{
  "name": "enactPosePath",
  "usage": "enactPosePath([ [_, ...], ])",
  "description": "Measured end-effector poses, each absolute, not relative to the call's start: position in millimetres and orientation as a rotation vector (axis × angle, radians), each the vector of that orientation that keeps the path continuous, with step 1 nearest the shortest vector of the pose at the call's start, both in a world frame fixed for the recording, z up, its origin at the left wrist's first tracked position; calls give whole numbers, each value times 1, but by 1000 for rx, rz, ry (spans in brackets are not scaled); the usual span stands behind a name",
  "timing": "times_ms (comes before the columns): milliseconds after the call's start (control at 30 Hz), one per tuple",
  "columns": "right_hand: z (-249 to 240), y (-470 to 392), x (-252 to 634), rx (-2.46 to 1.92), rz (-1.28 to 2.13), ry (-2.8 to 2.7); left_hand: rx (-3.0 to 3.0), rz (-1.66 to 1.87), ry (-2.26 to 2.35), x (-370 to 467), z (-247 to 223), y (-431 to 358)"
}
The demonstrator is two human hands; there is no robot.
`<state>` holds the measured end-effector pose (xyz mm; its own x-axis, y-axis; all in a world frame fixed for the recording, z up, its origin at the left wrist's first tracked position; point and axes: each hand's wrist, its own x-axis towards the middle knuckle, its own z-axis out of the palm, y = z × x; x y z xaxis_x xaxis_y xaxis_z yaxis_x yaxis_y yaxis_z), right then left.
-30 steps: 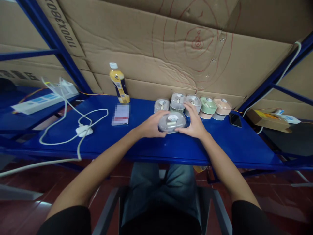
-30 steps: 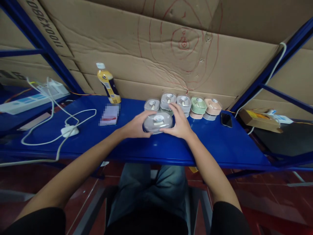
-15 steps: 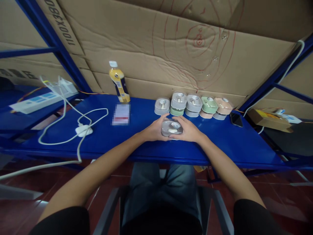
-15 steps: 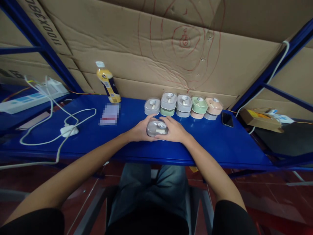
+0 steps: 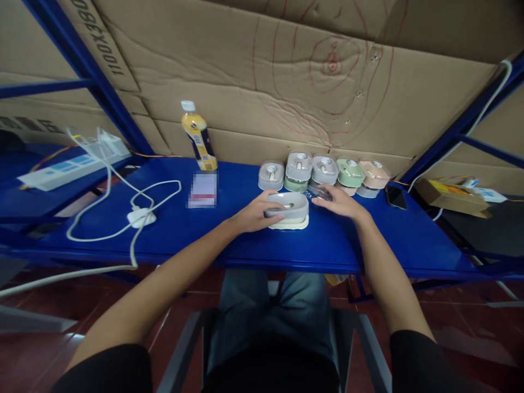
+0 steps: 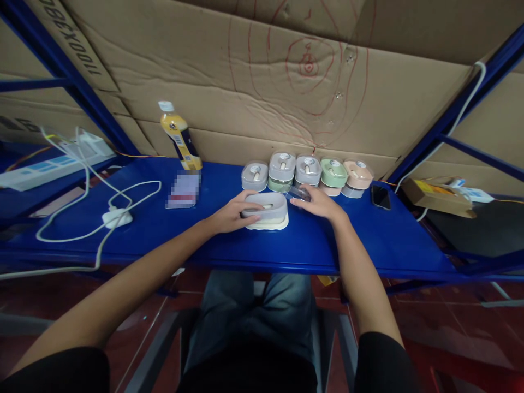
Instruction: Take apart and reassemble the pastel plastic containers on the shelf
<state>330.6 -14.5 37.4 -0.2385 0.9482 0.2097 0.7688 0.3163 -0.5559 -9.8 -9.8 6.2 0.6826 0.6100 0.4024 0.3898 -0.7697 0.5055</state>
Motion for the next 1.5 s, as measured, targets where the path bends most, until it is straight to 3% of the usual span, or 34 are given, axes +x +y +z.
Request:
enactPosePath([
  [333, 35, -8, 342, -1546, 467, -2105, 2396, 859, 1121, -32, 6, 13],
  [533, 37, -13, 332, -1507, 361, -2031, 2447, 983, 950, -25, 12, 3],
  [867, 45, -41, 274, -964, 369, -2234, 2406, 883, 817, -5, 3, -12],
  [1500, 32, -47, 253, -986, 226, -2356, 2259, 818, 857, 5, 3, -16],
])
